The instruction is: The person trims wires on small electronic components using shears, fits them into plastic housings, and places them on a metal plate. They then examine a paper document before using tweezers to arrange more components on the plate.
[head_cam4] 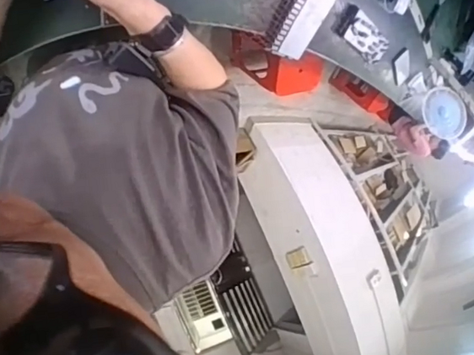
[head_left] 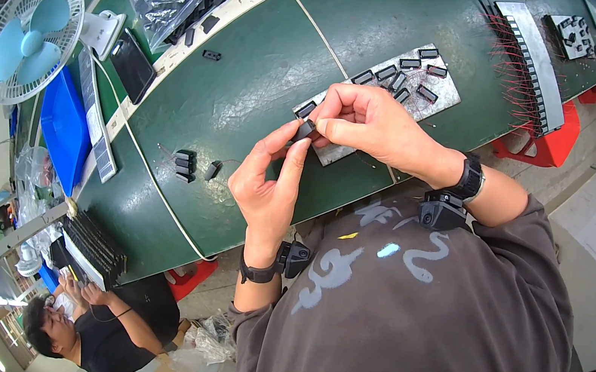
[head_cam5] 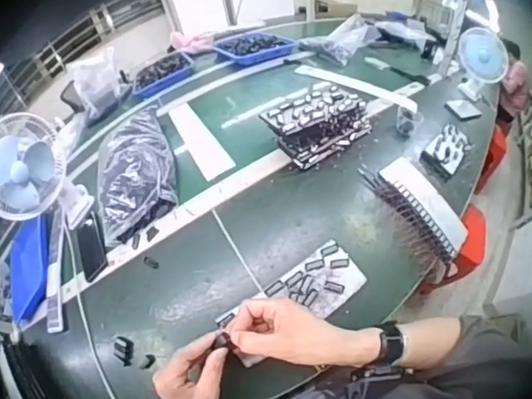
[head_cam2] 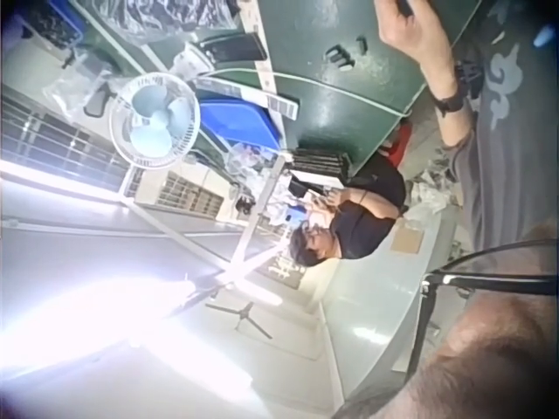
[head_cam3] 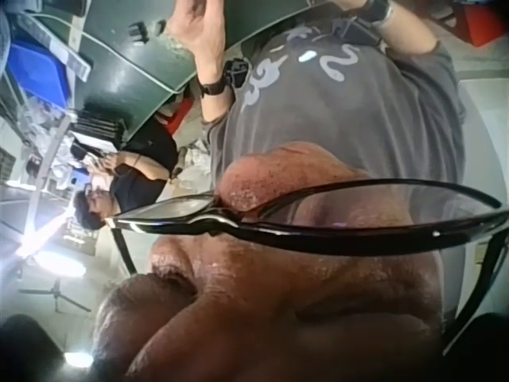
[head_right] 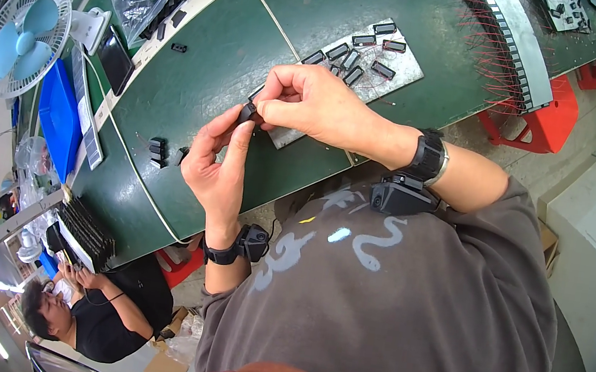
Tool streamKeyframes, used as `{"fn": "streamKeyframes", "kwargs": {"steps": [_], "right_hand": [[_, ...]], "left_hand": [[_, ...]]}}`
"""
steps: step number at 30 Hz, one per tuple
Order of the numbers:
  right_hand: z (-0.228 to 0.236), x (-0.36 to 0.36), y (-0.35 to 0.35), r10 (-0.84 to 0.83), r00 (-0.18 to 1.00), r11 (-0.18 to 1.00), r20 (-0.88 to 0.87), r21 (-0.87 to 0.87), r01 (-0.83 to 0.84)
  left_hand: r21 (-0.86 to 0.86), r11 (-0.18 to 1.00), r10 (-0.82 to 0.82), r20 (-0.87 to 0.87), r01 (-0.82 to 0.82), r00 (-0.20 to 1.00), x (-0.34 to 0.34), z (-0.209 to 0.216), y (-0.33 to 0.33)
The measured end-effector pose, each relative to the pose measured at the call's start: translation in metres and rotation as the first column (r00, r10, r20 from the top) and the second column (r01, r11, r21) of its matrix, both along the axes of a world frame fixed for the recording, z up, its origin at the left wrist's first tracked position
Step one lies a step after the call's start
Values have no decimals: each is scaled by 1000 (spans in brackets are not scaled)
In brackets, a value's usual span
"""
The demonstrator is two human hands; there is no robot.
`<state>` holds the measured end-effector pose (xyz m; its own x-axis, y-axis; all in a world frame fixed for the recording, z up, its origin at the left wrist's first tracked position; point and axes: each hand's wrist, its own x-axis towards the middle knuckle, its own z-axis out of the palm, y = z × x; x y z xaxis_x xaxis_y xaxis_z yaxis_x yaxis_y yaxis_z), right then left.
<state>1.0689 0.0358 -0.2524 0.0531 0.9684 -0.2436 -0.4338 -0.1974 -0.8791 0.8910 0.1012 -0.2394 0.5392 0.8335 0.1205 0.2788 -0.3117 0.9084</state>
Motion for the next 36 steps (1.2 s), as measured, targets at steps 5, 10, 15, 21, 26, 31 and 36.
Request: {"fn": "streamKeyframes", "kwargs": {"steps": [5, 10, 15, 21, 26, 31, 36], "right_hand": [[-2, 1, 0, 2, 1000, 1000, -9, 9, -2], [-4, 0, -1, 10, 1000, 999, -10, 31, -10], [11, -1, -2, -31, 999, 999, -36, 34, 32], [15, -3, -3, -27, 986, 991, 166, 135, 4], [14, -3, -8, -114, 940, 962, 321, 272, 24], [21, 0, -9, -153, 811, 918, 565, 385, -95], [20, 3, -7, -174, 784, 864, 596, 475, -169]], "left_hand": [[128, 991, 27, -13, -25, 1000, 2, -4, 0], [400, 916, 27, -120, 24, 992, 2, -6, 2], [570, 819, 35, -147, 56, 988, 5, 2, 4], [772, 627, 57, -181, 106, 982, 6, 5, 1], [532, 846, 26, -61, 10, 998, -4, 10, -2], [407, 900, -133, -77, 153, 988, -7, 9, 7], [483, 859, -167, -48, 169, 985, -8, 10, 7]]}}
